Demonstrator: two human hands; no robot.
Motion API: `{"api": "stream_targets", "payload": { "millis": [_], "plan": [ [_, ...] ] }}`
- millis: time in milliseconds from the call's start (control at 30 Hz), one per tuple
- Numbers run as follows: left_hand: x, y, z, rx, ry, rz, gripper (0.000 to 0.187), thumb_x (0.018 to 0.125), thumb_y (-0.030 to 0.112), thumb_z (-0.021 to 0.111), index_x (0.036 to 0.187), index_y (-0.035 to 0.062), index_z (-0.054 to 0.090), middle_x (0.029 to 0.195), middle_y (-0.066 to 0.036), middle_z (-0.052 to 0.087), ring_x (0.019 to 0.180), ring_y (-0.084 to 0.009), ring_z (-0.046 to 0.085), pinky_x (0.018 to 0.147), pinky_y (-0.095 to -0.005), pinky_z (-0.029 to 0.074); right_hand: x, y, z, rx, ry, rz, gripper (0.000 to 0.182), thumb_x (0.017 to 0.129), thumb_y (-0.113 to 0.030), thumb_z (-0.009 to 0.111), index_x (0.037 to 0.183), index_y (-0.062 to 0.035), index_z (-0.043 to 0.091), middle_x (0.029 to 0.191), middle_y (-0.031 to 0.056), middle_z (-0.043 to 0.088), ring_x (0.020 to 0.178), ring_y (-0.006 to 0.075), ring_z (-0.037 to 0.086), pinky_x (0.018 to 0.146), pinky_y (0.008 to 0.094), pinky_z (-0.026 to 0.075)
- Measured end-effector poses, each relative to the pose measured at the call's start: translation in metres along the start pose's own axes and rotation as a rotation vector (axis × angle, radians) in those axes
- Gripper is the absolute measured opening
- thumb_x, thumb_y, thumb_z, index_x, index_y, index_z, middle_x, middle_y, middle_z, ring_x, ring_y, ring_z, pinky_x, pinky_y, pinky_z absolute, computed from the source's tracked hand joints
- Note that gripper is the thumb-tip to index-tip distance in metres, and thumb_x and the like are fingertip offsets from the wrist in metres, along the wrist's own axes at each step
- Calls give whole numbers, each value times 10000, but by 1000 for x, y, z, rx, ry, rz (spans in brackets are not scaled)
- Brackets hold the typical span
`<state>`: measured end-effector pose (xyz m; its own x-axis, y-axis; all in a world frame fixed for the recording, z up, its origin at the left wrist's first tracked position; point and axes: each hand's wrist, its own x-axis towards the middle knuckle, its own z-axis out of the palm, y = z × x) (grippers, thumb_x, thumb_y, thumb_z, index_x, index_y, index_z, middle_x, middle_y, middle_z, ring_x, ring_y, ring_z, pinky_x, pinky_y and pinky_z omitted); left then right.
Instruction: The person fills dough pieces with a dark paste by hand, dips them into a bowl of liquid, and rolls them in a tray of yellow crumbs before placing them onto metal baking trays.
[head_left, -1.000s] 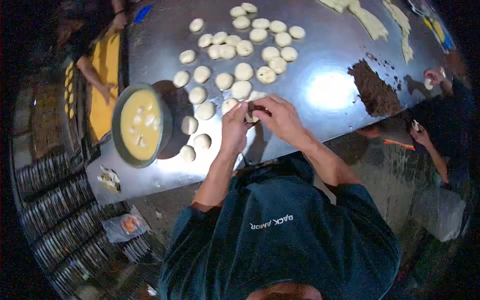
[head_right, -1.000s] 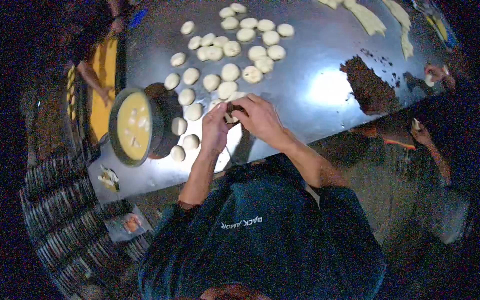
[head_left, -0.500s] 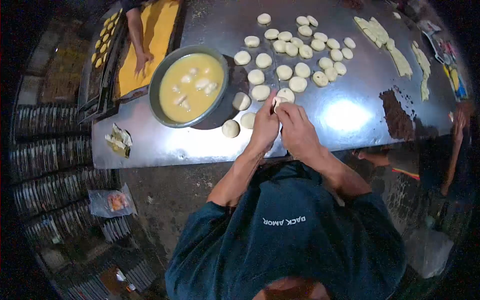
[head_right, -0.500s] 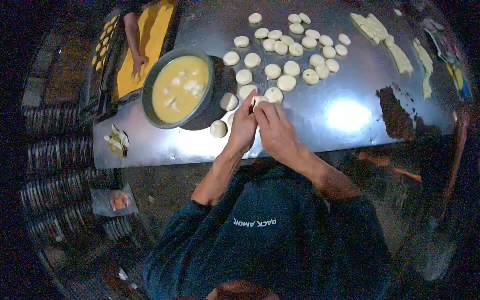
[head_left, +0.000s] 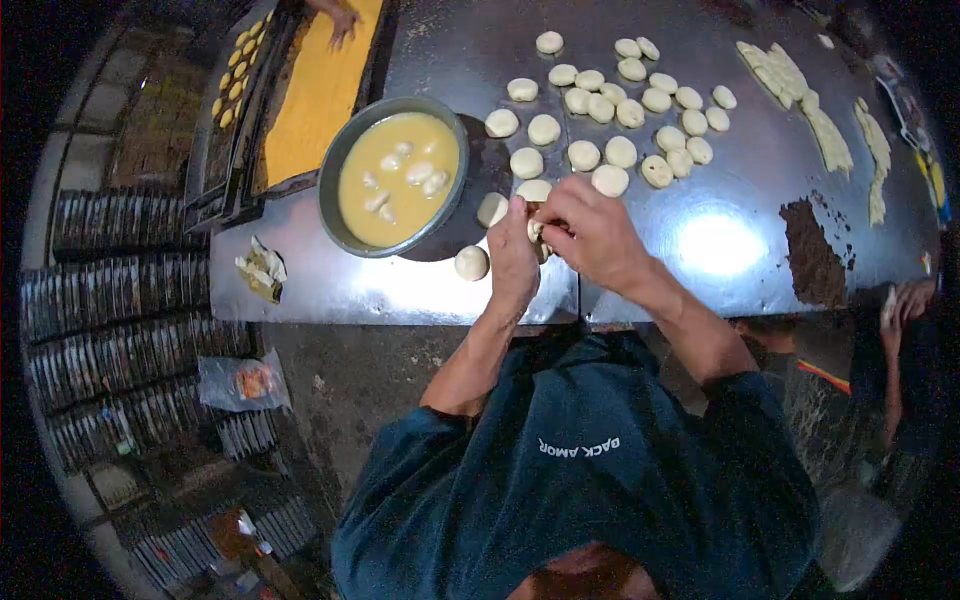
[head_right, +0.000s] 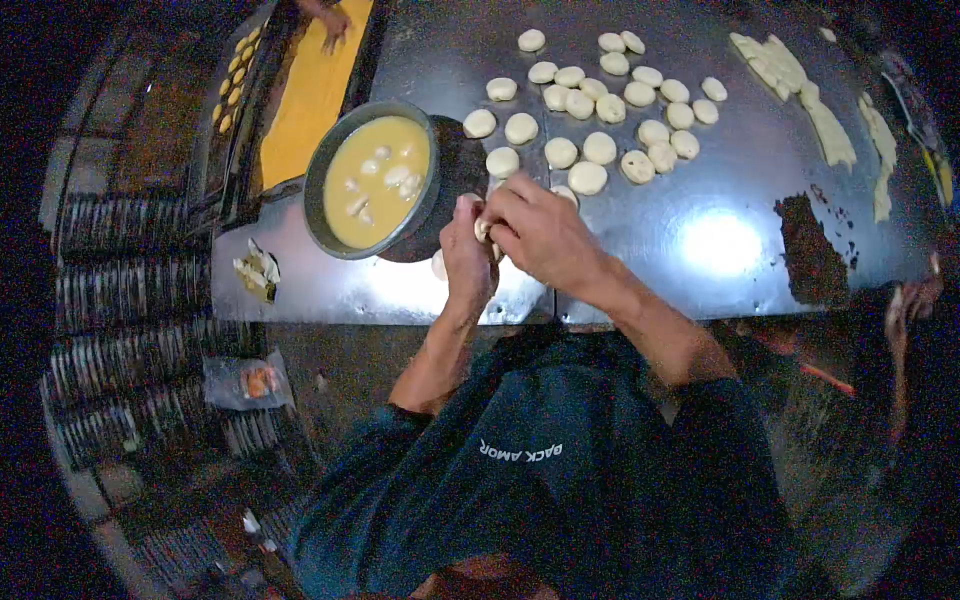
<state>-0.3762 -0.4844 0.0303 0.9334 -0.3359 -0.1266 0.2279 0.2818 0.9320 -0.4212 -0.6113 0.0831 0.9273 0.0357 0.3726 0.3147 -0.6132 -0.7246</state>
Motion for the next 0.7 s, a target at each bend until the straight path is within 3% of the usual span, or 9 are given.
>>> {"api": "stream_targets", "payload": {
  "millis": [33, 133, 233, 267, 367, 467, 567, 600, 700],
  "plan": [
    [2, 1, 5, 2, 21, 3, 372, 983, 337, 388, 900, 23, 570, 795, -52, 584, 676, -101, 545, 587, -229, 440, -5, 7, 5, -48, 27, -46, 266, 757, -25, 605, 1019, -33, 560, 948, 124, 537, 838, 305, 595, 709, 368, 506],
    [12, 4, 7, 20, 64, -193, 508, 978, 461, 306, 873, 31, 555, 776, -53, 570, 681, -121, 537, 615, -258, 446, -17, 0, 13, -71, 147, -173, 173, 741, 8, 625, 909, -1, 583, 925, 118, 577, 790, 280, 596, 643, 367, 502],
    [11, -3, 14, -107, 130, -185, 533, 976, 485, 288, 891, 31, 556, 808, -68, 585, 735, -120, 549, 649, -276, 452, -19, 21, 13, -155, 194, -224, 147, 749, 7, 626, 891, -14, 592, 950, 125, 581, 772, 275, 601, 651, 349, 503],
    [10, -3, 13, -347, 92, -157, 531, 983, 459, 303, 1032, -9, 549, 879, -100, 626, 713, -146, 590, 613, -281, 484, -15, 30, 10, -52, 141, -141, 174, 746, -5, 638, 915, -29, 605, 954, 123, 578, 749, 266, 602, 650, 339, 500],
    [6, 18, 16, -295, 75, -197, 505, 990, 423, 301, 1064, -10, 551, 906, -105, 627, 741, -160, 608, 619, -302, 520, 10, 23, -7, 108, 23, 65, 214, 737, -37, 669, 946, -61, 630, 912, 106, 577, 692, 212, 605, 633, 301, 489],
    [12, 16, -10, -213, -59, -177, 426, 991, 349, 341, 1012, -11, 569, 818, -88, 613, 675, -129, 598, 474, -257, 492, 29, 8, -1, 223, -59, 301, 138, 765, -78, 653, 883, -39, 594, 869, 121, 575, 719, 284, 602, 636, 358, 494],
    [19, 23, -35, -185, -66, -247, 423, 993, 352, 341, 925, 5, 573, 732, -64, 583, 627, -115, 574, 441, -242, 451, 22, 10, 46, 181, 66, 176, 207, 763, -79, 652, 961, -52, 601, 886, 105, 571, 767, 270, 602, 654, 356, 505],
    [22, 24, -44, -145, -24, -310, 430, 994, 359, 335, 882, 16, 570, 694, -52, 564, 607, -110, 560, 427, -235, 429, 19, -2, 57, -37, 124, 10, 244, 760, -61, 649, 998, -51, 593, 885, 107, 566, 813, 266, 599, 664, 369, 506],
    [25, 26, -56, -204, 33, -205, 448, 995, 380, 320, 847, 32, 560, 697, -46, 554, 606, -113, 548, 421, -232, 412, 15, -44, 77, -192, 184, -52, 218, 760, -32, 638, 972, -41, 590, 880, 114, 565, 835, 276, 600, 678, 379, 508]
  ]
}}
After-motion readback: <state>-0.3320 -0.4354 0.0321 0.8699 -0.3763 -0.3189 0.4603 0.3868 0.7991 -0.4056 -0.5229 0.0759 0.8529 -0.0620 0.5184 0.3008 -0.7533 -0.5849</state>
